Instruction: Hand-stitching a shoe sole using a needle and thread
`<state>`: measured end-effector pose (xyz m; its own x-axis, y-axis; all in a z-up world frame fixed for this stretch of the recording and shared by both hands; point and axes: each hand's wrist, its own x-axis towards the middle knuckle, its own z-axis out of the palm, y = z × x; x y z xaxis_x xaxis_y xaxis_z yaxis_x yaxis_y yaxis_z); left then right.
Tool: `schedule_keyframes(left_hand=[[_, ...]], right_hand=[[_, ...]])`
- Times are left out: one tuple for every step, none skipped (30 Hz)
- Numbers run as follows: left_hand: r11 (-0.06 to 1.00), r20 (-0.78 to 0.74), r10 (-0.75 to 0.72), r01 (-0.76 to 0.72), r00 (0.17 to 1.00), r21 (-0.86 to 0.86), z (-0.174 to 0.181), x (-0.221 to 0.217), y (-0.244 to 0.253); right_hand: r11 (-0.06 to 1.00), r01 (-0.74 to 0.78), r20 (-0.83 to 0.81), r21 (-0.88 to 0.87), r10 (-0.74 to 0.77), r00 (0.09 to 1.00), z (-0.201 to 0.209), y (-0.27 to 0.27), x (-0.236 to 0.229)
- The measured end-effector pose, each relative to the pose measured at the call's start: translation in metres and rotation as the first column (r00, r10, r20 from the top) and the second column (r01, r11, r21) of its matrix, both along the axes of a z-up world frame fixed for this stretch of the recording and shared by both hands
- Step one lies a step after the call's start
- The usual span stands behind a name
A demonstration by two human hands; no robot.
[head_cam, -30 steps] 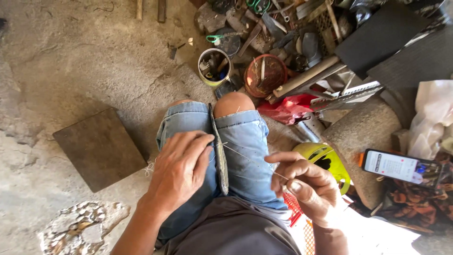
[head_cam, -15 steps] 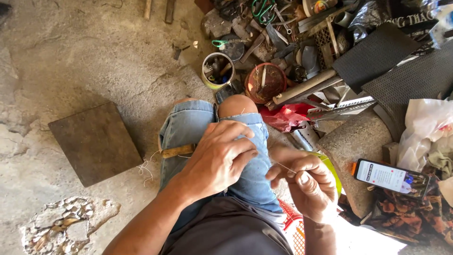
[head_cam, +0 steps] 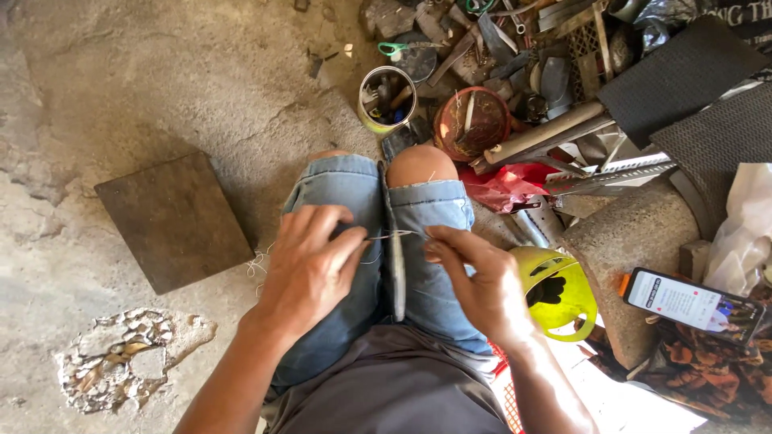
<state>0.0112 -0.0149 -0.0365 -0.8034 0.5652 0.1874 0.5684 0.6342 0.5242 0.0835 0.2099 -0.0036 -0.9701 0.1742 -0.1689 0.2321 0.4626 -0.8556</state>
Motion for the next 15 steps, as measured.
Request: schedule_keyframes(left_hand=[[0.999, 0.006, -0.038, 0.037, 0.999, 0.017, -0.004, 0.001, 0.002], [0.997, 0.011, -0.075, 0.075, 0.997, 0.034, -0.008, 0.002, 0.004], [0.997, 0.013, -0.075, 0.075, 0.997, 0.036, -0.008, 0.001, 0.003], [0.993, 0.03, -0.114, 0.114, 0.993, -0.014, -0.007, 0.001, 0.001], [0.986, 0.048, -0.149, 0.152, 0.988, -0.066, -0.007, 0.0, 0.0], [0.987, 0.049, -0.147, 0.15, 0.988, -0.065, -0.002, -0.002, 0.002], [0.983, 0.108, -0.154, 0.163, 0.982, -0.082, 0.003, -0.003, 0.004], [0.979, 0.167, -0.16, 0.178, 0.973, -0.098, 0.008, -0.004, 0.006], [0.98, 0.168, -0.157, 0.175, 0.973, -0.098, 0.016, -0.006, 0.008], [0.981, 0.244, -0.147, 0.172, 0.959, -0.086, 0.024, -0.007, 0.01], [0.983, 0.319, -0.137, 0.169, 0.938, -0.074, 0.032, -0.008, 0.013], [0.983, 0.32, -0.135, 0.168, 0.938, -0.076, 0.028, -0.006, 0.011], [0.983, 0.259, -0.139, 0.165, 0.956, -0.081, 0.025, -0.003, 0.01], [0.983, 0.198, -0.143, 0.162, 0.97, -0.085, 0.022, -0.001, 0.01], [0.983, 0.198, -0.144, 0.164, 0.97, -0.087, 0.019, 0.001, 0.008]], right_hand=[[1.0, -0.028, -0.016, 0.006, 0.028, 0.999, -0.004, -0.002, -0.002], [0.998, -0.056, -0.031, 0.012, 0.056, 0.998, -0.008, -0.005, -0.003], [0.998, -0.056, -0.028, 0.014, 0.057, 0.998, -0.008, -0.005, -0.004], [0.998, -0.068, -0.009, 0.008, 0.068, 0.998, -0.008, -0.006, -0.005], [0.997, -0.081, 0.009, 0.001, 0.081, 0.997, -0.008, -0.006, -0.007], [0.997, -0.083, 0.01, 0.001, 0.083, 0.996, -0.004, -0.007, -0.01], [0.993, -0.115, 0.022, 0.025, 0.115, 0.993, -0.001, -0.007, -0.012], [0.988, -0.147, 0.034, 0.049, 0.146, 0.989, 0.003, -0.008, -0.013], [0.987, -0.15, 0.035, 0.048, 0.149, 0.988, 0.008, -0.008, -0.012], [0.983, -0.174, 0.033, 0.065, 0.172, 0.985, 0.013, -0.007, -0.012], [0.977, -0.195, 0.032, 0.08, 0.193, 0.981, 0.018, -0.007, -0.01], [0.977, -0.197, 0.033, 0.078, 0.195, 0.98, 0.017, -0.005, -0.006], [0.968, -0.221, 0.009, 0.123, 0.221, 0.975, 0.017, -0.003, -0.002], [0.955, -0.242, -0.013, 0.168, 0.248, 0.969, 0.017, -0.001, 0.002], [0.956, -0.241, -0.014, 0.167, 0.246, 0.969, 0.013, -0.002, 0.003]])
